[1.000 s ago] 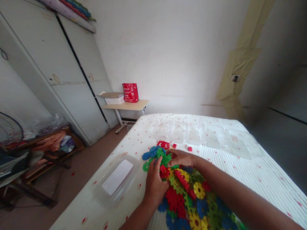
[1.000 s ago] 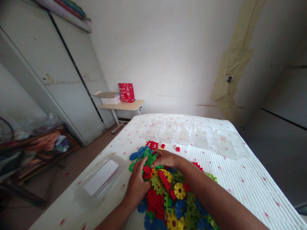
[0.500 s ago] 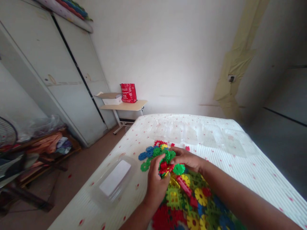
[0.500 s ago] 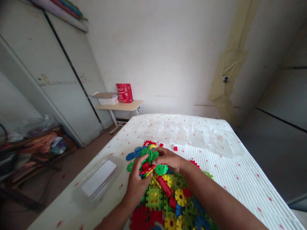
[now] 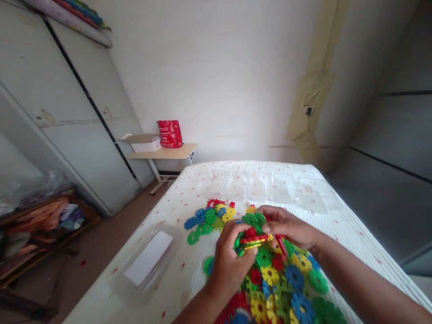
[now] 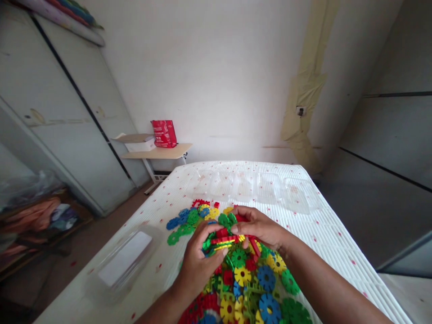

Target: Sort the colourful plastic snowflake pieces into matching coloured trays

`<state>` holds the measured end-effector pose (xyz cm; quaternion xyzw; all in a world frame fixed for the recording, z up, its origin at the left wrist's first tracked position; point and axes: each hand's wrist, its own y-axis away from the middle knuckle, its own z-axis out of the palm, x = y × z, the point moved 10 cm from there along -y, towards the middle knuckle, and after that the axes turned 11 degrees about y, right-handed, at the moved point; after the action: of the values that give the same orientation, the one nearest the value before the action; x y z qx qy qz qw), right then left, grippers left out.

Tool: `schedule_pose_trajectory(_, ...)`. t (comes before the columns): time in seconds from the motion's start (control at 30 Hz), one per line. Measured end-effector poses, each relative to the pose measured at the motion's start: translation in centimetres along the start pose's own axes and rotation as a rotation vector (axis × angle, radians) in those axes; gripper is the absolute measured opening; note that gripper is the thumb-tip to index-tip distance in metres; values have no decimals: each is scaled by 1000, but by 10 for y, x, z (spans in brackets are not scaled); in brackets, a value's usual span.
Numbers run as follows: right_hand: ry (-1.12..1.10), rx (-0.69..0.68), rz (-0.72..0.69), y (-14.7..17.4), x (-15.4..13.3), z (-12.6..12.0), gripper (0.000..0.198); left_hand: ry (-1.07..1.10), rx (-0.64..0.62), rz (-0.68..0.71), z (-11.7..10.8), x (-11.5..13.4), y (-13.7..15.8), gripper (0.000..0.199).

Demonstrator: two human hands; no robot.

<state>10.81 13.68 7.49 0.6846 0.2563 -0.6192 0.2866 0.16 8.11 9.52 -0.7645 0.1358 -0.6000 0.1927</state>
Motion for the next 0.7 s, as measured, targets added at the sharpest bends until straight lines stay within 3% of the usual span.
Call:
schedule_pose_trajectory(0.27, 81, -4, 50, 23, 10, -11, 31, -9, -60, -30, 15, -4, 9, 25)
schedule_pose_trajectory(0.5, 104, 14, 116, 41, 22, -22, 41, 80, -130, -116, 29, -8, 16, 20)
schedule_pose_trajectory(0.7, 181, -7, 90, 55, 17, -25, 44, 92, -166, -16, 24, 3, 20, 15)
